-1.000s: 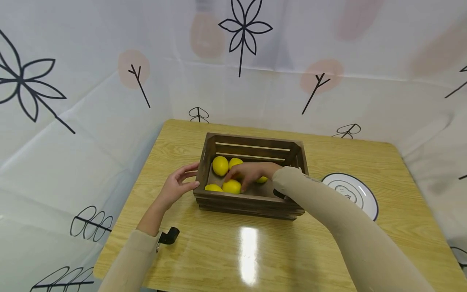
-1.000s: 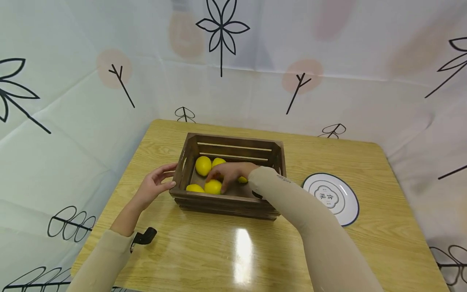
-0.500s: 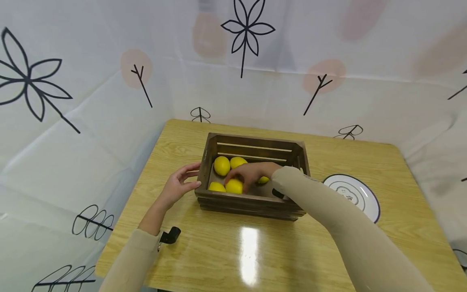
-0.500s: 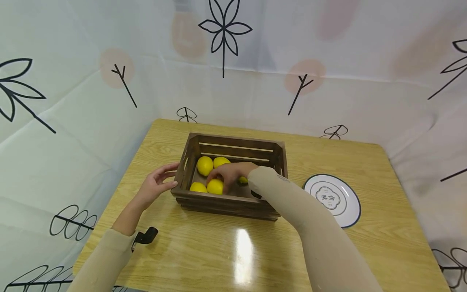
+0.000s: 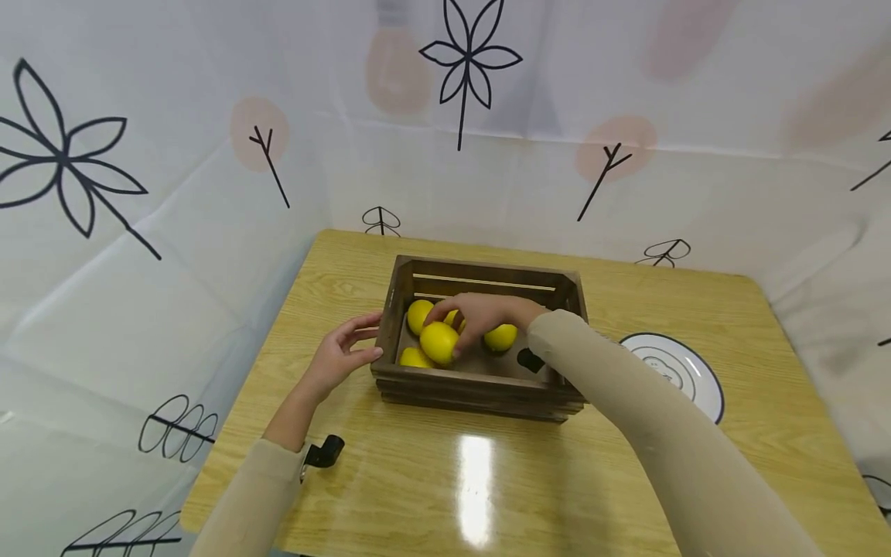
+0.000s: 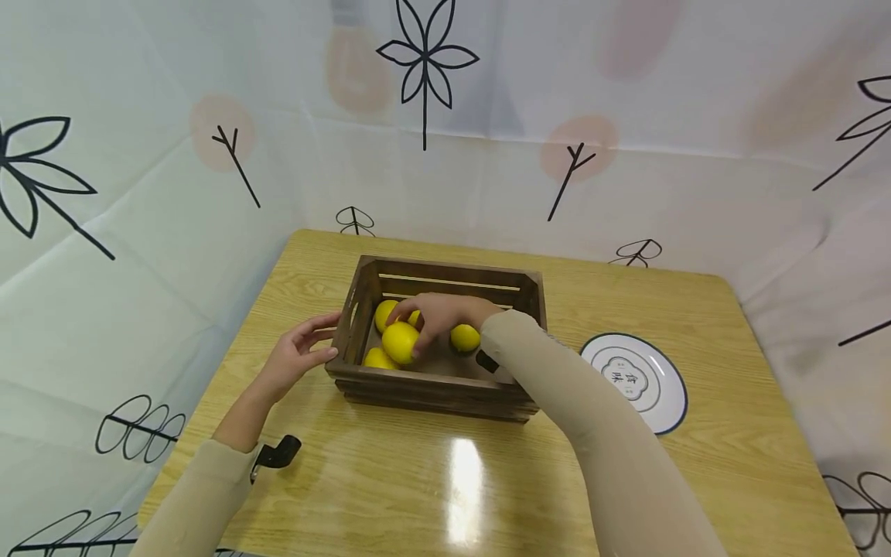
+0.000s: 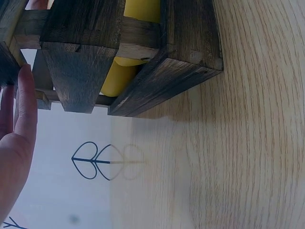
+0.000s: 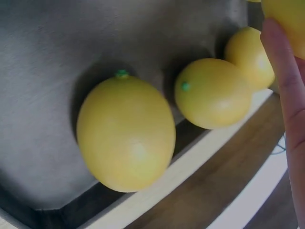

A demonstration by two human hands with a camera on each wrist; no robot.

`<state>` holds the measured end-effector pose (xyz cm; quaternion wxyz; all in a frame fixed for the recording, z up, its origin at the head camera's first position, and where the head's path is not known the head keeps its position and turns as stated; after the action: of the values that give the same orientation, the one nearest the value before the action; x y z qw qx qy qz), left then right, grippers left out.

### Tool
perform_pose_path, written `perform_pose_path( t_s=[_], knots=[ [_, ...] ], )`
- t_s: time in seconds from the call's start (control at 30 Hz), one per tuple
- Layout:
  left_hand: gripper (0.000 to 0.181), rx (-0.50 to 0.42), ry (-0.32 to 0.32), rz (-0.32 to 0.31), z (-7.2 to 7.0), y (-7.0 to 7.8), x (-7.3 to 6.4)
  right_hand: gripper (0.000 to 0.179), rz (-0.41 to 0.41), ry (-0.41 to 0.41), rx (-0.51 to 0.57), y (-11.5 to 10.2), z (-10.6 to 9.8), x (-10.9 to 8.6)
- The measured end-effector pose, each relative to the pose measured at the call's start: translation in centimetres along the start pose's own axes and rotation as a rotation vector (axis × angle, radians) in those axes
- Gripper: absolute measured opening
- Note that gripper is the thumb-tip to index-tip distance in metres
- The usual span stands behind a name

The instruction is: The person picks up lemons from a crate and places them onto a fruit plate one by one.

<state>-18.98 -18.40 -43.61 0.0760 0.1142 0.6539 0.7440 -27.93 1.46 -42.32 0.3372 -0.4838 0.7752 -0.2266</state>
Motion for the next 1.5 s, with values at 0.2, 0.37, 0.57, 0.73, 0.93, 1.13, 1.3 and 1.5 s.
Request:
perform_pose_path(
  t_s=[0.2,0.37,0.57,0.73,0.93,1.13,1.3,1.5],
  knots=[
    [0.054,-0.007,0.005,-0.011,0.1,0.0,0.0,0.065,-0.025,0.080,0.055,-1.0,-1.0,-0.5],
    [0.055,-0.006,0.001,-0.012,0.2,0.2,-0.1,0.066,-0.022,0.180,0.117,-1.8,-2.0,-1.0],
    [0.056,0.000,-0.003,-0.005,0.1,0.3,-0.1,0.063,0.045,0.311,0.172,-2.4,-2.9,-2.1],
    [0.056,0.011,-0.005,-0.003,0.1,0.2,-0.1,0.063,0.105,0.397,0.231,-2.1,-3.5,-3.1],
    [0.057,0.002,-0.003,-0.006,0.1,0.2,-0.1,0.065,0.128,0.469,0.302,-2.2,-4.1,-4.8],
    [0.057,-0.020,-0.004,-0.003,0.3,0.3,-0.2,0.066,0.162,0.563,0.308,-2.1,-4.8,-6.7],
    [0.056,-0.023,0.000,-0.003,0.3,0.3,-0.3,0.069,0.182,0.618,0.348,-1.6,-4.9,-8.3],
    [0.055,-0.024,-0.002,0.002,0.3,0.3,-0.3,0.068,0.170,0.674,0.412,-1.4,-5.1,-10.1]
  ],
)
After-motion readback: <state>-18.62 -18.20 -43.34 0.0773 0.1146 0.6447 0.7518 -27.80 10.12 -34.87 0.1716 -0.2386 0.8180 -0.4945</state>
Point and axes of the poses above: each hand's wrist, its own x-axis towards the middle knuckle, its own z-axis out of the palm, y = z × x, the point moved 6 cm from there along x, towards the middle knuckle, and after that the axes turned 10 degrees about -x, right-handed, at the moved point
